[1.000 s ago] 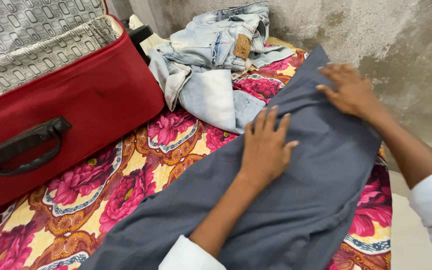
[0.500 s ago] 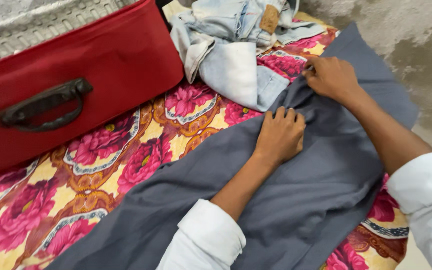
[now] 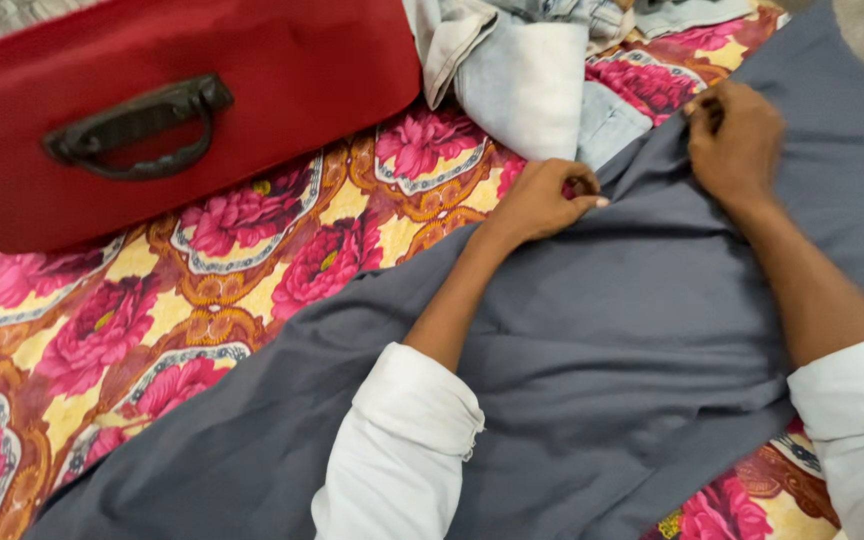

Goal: The person folds a pair of trousers by hand on a bed and places them into an open suitcase.

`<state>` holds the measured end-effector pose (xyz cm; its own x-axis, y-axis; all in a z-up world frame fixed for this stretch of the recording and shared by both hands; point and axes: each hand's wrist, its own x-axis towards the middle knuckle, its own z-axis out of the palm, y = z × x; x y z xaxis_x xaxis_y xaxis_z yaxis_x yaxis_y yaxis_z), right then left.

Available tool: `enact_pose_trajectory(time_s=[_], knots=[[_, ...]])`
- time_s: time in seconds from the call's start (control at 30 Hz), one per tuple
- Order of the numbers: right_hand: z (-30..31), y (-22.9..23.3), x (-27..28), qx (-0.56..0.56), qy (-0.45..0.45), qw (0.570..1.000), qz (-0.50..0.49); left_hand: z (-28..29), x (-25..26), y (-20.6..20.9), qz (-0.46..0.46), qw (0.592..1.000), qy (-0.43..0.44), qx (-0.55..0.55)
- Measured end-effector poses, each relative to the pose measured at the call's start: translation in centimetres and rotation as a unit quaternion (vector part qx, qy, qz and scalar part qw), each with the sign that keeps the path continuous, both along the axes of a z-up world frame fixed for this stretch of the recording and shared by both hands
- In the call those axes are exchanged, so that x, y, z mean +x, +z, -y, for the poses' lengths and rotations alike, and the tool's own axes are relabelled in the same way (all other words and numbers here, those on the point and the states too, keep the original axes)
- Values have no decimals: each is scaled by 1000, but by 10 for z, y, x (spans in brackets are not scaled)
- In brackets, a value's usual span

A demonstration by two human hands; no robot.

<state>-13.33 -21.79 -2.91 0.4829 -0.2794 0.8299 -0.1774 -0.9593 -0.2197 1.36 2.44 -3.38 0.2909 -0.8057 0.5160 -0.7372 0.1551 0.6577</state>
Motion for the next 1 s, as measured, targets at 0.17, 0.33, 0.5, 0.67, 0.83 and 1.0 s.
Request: enact_pose_trajectory(time_s=[0.17,0.33,0.5,0.67,0.83,1.0], knots=[[-25,18,-7,91,84,990,-60,-9,-7,12,-35,999,-17,18],[-49,41,-10,-17,138,970,-199,-6,-9,7,39,998,-26,-42],[-61,48,-9,17,217,955,-202,-18,-26,24,51,984,155,-72],[-72,45,-10,-35,112,990,-82,-11,-19,25,-23,983,173,-49],[-75,43,-10,-86,147,985,-29,-10,23,10,-60,996,40,58],[-50,42,-7,70,217,972,-60,-15,35,8,-23,994,69,83]])
